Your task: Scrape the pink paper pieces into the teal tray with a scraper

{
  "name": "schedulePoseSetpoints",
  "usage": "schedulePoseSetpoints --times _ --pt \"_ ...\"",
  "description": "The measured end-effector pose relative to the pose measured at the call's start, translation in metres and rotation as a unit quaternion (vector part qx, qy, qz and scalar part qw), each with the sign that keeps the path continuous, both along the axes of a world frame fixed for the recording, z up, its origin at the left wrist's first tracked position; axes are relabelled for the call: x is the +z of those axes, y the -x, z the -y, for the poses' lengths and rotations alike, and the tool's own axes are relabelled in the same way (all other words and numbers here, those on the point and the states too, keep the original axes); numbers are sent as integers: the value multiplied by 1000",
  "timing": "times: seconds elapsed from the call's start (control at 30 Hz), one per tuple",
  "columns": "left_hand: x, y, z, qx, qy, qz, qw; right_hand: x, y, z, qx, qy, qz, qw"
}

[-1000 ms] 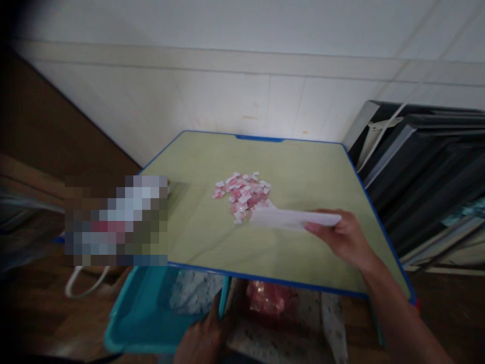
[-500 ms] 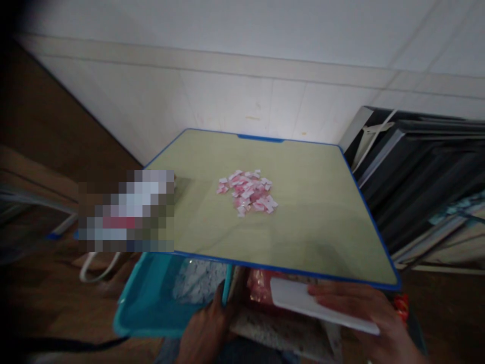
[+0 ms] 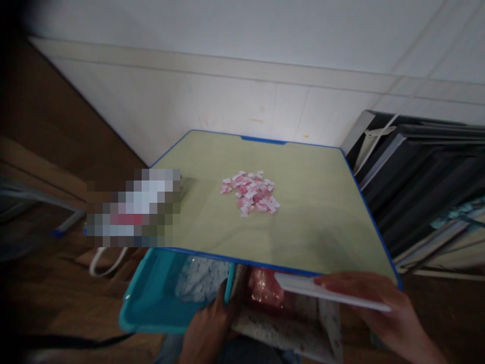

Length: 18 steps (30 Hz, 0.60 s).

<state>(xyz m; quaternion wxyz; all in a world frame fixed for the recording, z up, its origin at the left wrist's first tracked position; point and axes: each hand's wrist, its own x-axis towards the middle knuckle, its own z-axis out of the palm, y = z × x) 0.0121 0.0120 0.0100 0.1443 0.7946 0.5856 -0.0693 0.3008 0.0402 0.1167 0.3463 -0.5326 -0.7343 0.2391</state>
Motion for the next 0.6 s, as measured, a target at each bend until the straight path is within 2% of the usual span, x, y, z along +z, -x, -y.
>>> schedulePoseSetpoints --times 0.1,0.17,0.2,0.3,0.4,0.5,0.6 --pt "0 1 0 1 7 -3 1000 18 3 -27 -127 -74 -19 989" --pt "0 2 0 0 15 -6 1000 29 7 -61 -176 -140 -20 974" --pt "0 2 0 1 20 -8 1000 33 9 -80 -176 -154 -30 972" --pt "2 1 -1 5 42 -15 999 31 15 -136 -156 -112 -115 975" --pt "8 -2 -5 13 87 -35 995 16 18 -170 -121 -64 -145 980" --pt "14 -5 -9 24 129 -60 990 0 13 -180 -99 6 -179 979" --pt "14 -6 -12 36 153 -52 986 -4 5 -176 -102 18 -168 980"
